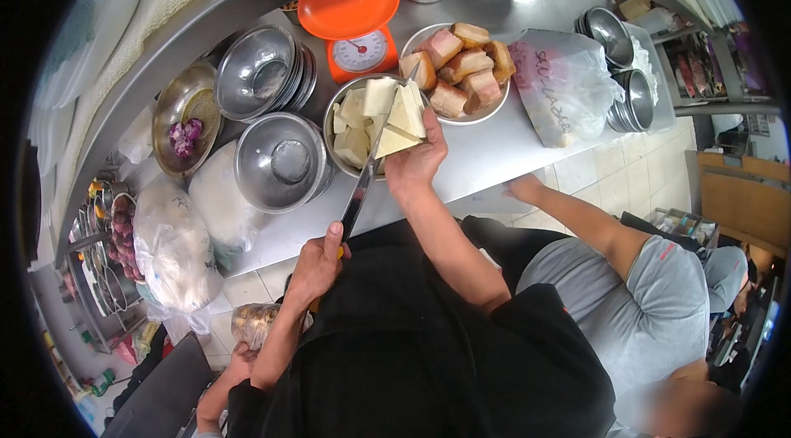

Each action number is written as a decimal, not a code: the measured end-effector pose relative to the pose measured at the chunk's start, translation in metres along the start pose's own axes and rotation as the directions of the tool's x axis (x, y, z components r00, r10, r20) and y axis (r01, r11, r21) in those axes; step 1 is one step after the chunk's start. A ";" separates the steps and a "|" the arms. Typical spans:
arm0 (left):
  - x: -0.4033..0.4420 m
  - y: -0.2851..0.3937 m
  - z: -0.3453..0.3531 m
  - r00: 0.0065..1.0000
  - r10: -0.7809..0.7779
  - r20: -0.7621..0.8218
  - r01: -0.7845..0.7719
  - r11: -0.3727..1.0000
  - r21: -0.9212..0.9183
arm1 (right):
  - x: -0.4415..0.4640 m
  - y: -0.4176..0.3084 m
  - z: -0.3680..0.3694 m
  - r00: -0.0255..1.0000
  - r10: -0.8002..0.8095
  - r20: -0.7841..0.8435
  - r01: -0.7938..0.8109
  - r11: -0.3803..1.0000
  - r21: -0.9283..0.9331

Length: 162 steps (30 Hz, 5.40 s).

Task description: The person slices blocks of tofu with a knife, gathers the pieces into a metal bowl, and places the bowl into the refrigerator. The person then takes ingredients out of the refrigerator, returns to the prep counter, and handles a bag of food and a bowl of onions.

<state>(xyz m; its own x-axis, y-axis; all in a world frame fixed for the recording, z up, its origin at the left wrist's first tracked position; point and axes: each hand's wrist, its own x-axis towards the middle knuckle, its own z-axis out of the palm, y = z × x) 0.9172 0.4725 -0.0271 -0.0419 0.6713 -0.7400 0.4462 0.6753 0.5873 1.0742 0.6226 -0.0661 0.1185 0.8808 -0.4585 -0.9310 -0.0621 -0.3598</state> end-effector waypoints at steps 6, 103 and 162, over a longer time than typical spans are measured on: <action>-0.001 -0.004 -0.002 1.000 0.000 0.029 0.000 1.000 -0.010 | 0.001 -0.003 -0.008 0.993 -0.071 0.096 0.077 0.995 -0.058; -0.050 -0.046 -0.063 0.929 0.001 -0.370 -0.098 0.965 -0.244 | 0.016 -0.061 0.009 0.795 0.197 0.574 0.480 -0.783 -0.395; -0.070 -0.118 -0.099 0.937 0.034 -0.348 -0.170 0.914 -0.367 | -0.011 -0.043 0.020 0.748 0.302 0.591 0.663 -0.336 -0.669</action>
<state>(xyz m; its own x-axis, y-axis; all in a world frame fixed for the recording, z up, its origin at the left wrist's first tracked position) 0.7788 0.3757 -0.0119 -0.3349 0.7582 -0.5594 0.0867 0.6160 0.7830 1.1055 0.6252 -0.0294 -0.3967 0.9175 0.0280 0.6224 0.2913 -0.7265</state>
